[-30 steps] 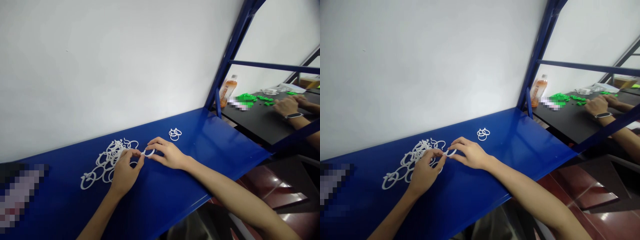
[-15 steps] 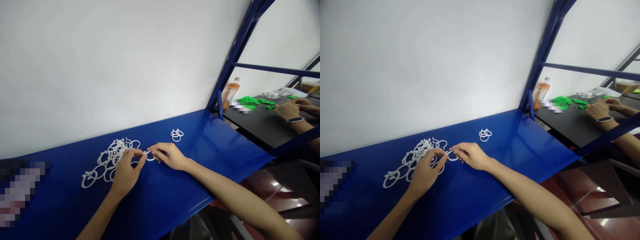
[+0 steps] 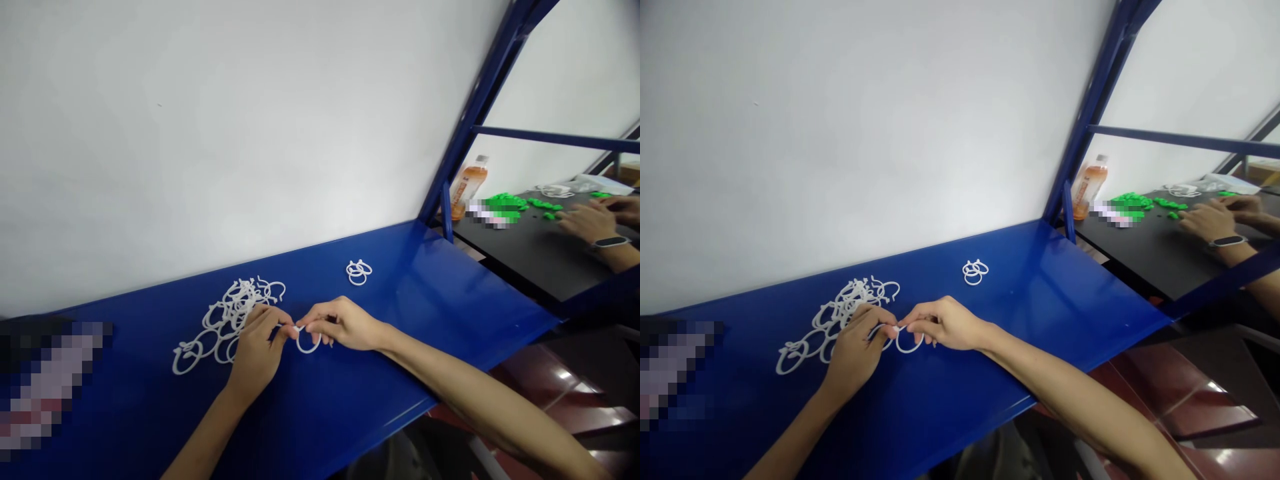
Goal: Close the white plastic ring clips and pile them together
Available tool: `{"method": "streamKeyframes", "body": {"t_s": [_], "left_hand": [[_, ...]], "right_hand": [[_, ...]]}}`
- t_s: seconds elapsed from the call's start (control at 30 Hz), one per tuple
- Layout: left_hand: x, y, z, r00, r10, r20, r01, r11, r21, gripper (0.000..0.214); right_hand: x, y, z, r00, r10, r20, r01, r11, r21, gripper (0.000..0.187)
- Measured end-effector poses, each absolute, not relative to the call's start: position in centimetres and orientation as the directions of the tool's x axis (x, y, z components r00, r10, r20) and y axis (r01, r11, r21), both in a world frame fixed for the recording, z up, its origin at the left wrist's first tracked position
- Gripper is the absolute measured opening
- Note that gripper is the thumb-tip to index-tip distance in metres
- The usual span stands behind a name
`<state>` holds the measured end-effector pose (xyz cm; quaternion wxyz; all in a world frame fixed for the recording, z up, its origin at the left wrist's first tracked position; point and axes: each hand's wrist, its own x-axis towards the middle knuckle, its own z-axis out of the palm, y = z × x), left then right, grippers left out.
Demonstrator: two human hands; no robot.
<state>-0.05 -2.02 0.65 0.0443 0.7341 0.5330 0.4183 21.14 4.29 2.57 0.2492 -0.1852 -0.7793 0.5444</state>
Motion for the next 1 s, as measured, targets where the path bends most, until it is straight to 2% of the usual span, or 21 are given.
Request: {"method": "streamKeyframes", "body": {"t_s": [0.1,0.17,0.23,0.3,0.37,0.43,0.5,0.6,0.7,0.83,1.0], "left_hand": [[-0.3,-1.4,0.6,0.149,0.820,0.552,0.810,-0.422,0.408,0.027],[-0.5,-0.8,0.2,0.169,0.841,0.514,0.878,-0.365,0.309,0.028],[-0.8,-0.5,-0.5,0.175,0.867,0.466,0.934,-0.296,0.199,0.034],[-1.0,-0.3,-1.1,0.178,0.887,0.426,0.960,-0.251,0.122,0.040],[-0.9,-0.3,-1.3,0.193,0.893,0.406,0.962,-0.254,0.102,0.042],[-0.6,-0.6,-1.1,0.217,0.885,0.412,0.950,-0.289,0.121,0.040],[-0.1,-0.9,-0.7,0.260,0.869,0.422,0.924,-0.350,0.153,0.034],[0.8,-1.4,-0.2,0.323,0.838,0.440,0.884,-0.433,0.175,0.025],[1.4,-1.6,-0.2,0.338,0.827,0.450,0.884,-0.443,0.150,0.025],[1.6,-1.5,-0.5,0.332,0.830,0.447,0.899,-0.422,0.116,0.027],[1.6,-1.1,-0.6,0.303,0.833,0.462,0.898,-0.412,0.155,0.025]], "right_hand": [[21.0,4.8,2.5,-0.773,0.585,0.246,0.083,0.478,-0.875,0.025],[21.1,5.9,2.3,-0.703,0.616,0.356,0.156,0.621,-0.768,0.023],[21.7,7.5,2.0,-0.580,0.673,0.459,0.282,0.694,-0.663,0.024],[22.8,9.5,1.7,-0.388,0.776,0.497,0.451,0.630,-0.632,0.024],[24.3,11.6,1.5,-0.185,0.844,0.503,0.581,0.506,-0.637,0.024],[25.8,13.3,1.3,0.013,0.894,0.447,0.629,0.340,-0.699,0.024],[27.1,14.5,1.1,0.120,0.922,0.367,0.633,0.213,-0.744,0.022],[28.0,15.4,0.5,0.121,0.948,0.296,0.638,0.154,-0.754,0.018],[28.1,15.6,0.0,0.066,0.966,0.252,0.647,0.151,-0.747,0.018],[27.8,15.5,-0.1,-0.002,0.970,0.244,0.659,0.185,-0.729,0.019],[27.5,15.3,0.0,-0.018,0.966,0.258,0.675,0.202,-0.710,0.021]]}}
